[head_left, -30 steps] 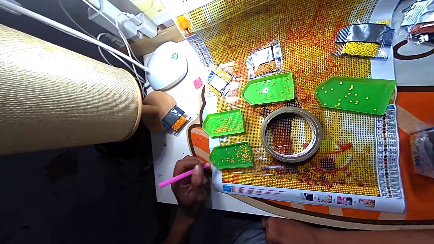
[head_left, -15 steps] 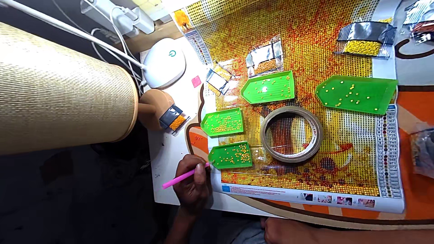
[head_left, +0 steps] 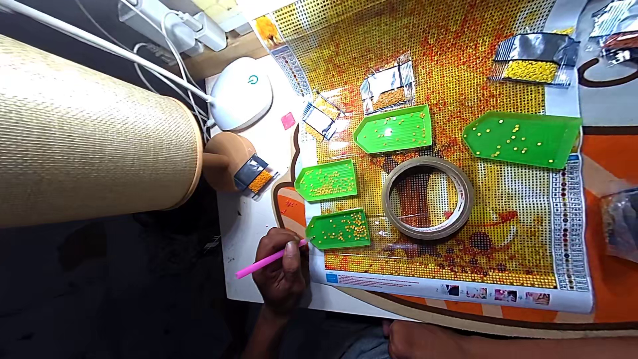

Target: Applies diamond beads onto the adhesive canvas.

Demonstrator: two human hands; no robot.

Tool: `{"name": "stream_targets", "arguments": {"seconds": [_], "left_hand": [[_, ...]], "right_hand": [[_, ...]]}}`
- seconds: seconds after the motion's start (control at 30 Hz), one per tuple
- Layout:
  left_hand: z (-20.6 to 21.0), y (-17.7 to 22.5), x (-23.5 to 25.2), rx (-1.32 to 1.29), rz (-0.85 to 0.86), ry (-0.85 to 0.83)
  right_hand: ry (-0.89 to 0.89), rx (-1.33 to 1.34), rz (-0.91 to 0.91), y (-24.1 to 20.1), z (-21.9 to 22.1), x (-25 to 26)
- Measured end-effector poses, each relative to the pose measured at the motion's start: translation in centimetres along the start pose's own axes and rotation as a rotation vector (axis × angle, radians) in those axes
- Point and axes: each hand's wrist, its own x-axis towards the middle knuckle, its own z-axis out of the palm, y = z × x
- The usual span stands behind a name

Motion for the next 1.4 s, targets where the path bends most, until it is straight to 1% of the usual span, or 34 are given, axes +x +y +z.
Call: {"name": "stream_targets", "arguments": {"seconds": [0.1, 0.17, 0.2, 0.23, 0.3, 0.33, 0.37, 0.4, 0.47, 0.53, 0.57, 0.6, 0.67, 0.73, 0.8, 0.87, 0.93, 0.97, 1.03, 1.07, 1.13, 1.17, 1.27, 1.4], "left_hand": [[-0.4, 0.2, 0.1, -0.021, 0.022, 0.009], [-0.5, 1.1, 0.4, -0.050, 0.029, 0.023], [-0.5, 2.0, 0.5, -0.071, 0.028, 0.027], [-0.4, 3.0, 0.5, -0.091, 0.022, 0.028], [0.1, 5.5, -0.2, -0.126, -0.004, 0.024], [0.5, 6.9, -0.8, -0.146, -0.032, 0.008], [1.1, 8.4, -1.4, -0.161, -0.071, -0.022], [1.8, 9.8, -2.0, -0.174, -0.119, -0.068], [3.1, 11.9, -3.0, -0.235, -0.214, -0.175], [4.2, 12.4, -4.3, -0.288, -0.273, -0.248], [4.6, 12.2, -4.9, -0.303, -0.283, -0.250], [4.8, 11.7, -5.5, -0.314, -0.286, -0.217], [4.4, 10.3, -6.0, -0.301, -0.268, -0.076], [2.8, 8.1, -5.5, -0.216, -0.201, 0.043], [0.4, 5.6, -3.6, -0.117, -0.130, 0.089], [-1.9, 2.7, -1.5, -0.076, -0.089, 0.112], [-3.0, 0.0, 0.2, -0.083, -0.064, 0.133], [-3.1, -1.0, 0.8, -0.088, -0.053, 0.142], [-2.8, -2.2, 1.6, -0.093, -0.033, 0.140], [-2.4, -2.3, 2.0, -0.100, -0.023, 0.135], [-1.9, -2.5, 2.5, -0.117, 0.002, 0.133], [-1.8, -2.5, 2.7, -0.111, 0.011, 0.130], [-1.6, -2.5, 2.9, -0.054, 0.033, 0.116], [-1.3, -2.3, 3.0, 0.005, 0.066, 0.104]], "right_hand": [[0.045, -0.016, -0.035, 0.3, 0.4, -0.1], [0.041, 0.046, -0.029, 0.6, 0.5, -0.1], [0.019, 0.133, 0.014, 0.6, 0.4, -0.2], [-0.012, 0.263, 0.102, 0.4, 0.2, -0.3], [-0.080, 0.625, 0.302, 0.2, -0.5, -0.6], [-0.093, 0.804, 0.342, 0.5, -0.7, -0.7], [-0.092, 0.965, 0.325, 0.8, -0.7, -0.8], [-0.083, 1.101, 0.268, 1.0, -0.7, -0.7], [-0.086, 1.339, 0.174, 0.3, -1.7, -0.7], [-0.095, 1.442, 0.085, -0.1, -2.6, -0.6], [-0.090, 1.430, 0.056, -0.1, -2.7, -0.6], [-0.083, 1.385, 0.065, 0.0, -2.6, -0.7], [-0.072, 1.266, 0.138, 0.6, -1.8, -0.8], [-0.070, 1.178, 0.205, 1.4, -1.0, -0.8], [-0.040, 1.068, 0.251, 1.6, -0.9, -0.8], [-0.018, 0.861, 0.204, 1.7, -0.9, -0.8], [0.015, 0.610, 0.110, 1.4, -1.2, -0.9], [0.026, 0.566, 0.099, 1.2, -1.3, -1.0], [0.018, 0.635, 0.137, 1.0, -1.4, -1.0], [0.021, 0.705, 0.150, 1.1, -1.3, -0.9], [0.001, 0.910, 0.233, 1.5, -0.7, -0.7], [-0.013, 0.956, 0.246, 1.7, -0.6, -0.6], [-0.016, 0.983, 0.257, 1.7, -0.6, -0.6], [-0.028, 1.086, 0.335, 1.4, -0.8, -0.5]]}}
